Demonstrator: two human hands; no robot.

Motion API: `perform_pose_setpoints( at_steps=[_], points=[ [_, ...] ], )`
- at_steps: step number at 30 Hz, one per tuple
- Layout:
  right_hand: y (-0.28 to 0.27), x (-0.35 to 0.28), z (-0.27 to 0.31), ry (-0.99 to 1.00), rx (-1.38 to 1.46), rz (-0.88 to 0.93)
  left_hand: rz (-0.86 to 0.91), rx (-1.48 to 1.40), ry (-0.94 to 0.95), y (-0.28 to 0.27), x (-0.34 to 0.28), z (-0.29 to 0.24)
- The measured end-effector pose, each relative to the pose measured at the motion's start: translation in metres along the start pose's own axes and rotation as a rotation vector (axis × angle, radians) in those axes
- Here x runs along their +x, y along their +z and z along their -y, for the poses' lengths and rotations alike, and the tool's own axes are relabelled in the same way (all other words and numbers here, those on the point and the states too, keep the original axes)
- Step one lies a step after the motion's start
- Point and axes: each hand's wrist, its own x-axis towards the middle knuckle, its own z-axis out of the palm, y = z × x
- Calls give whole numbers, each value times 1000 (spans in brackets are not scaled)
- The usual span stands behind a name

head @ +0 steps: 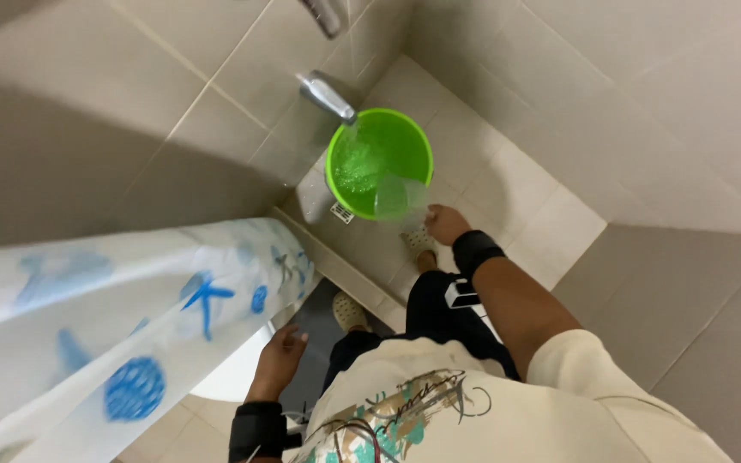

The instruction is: The person repeatedly scoops water from a green bucket using a clear plastic jug and pours it into the toilet bowl, then onto the floor, and into the sink. The person also wipes the sink basin with a red cloth.

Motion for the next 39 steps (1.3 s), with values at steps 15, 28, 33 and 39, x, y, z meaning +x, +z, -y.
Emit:
perform_pose_setpoints(
  at_steps=[15, 28, 33, 39],
  points=[
    [-83, 156, -31, -296, -360, 8, -20, -266, -261, 52, 58, -198],
    [-39, 215, -51, -269, -650, 149, -110, -405, -97, 99, 133, -274],
    [-16, 230, -45, -67, -768, 308, 46, -371, -216, 108, 147, -296],
    [-5, 237, -33, 36, -810, 330, 147, -347, -260, 119, 147, -282]
  ],
)
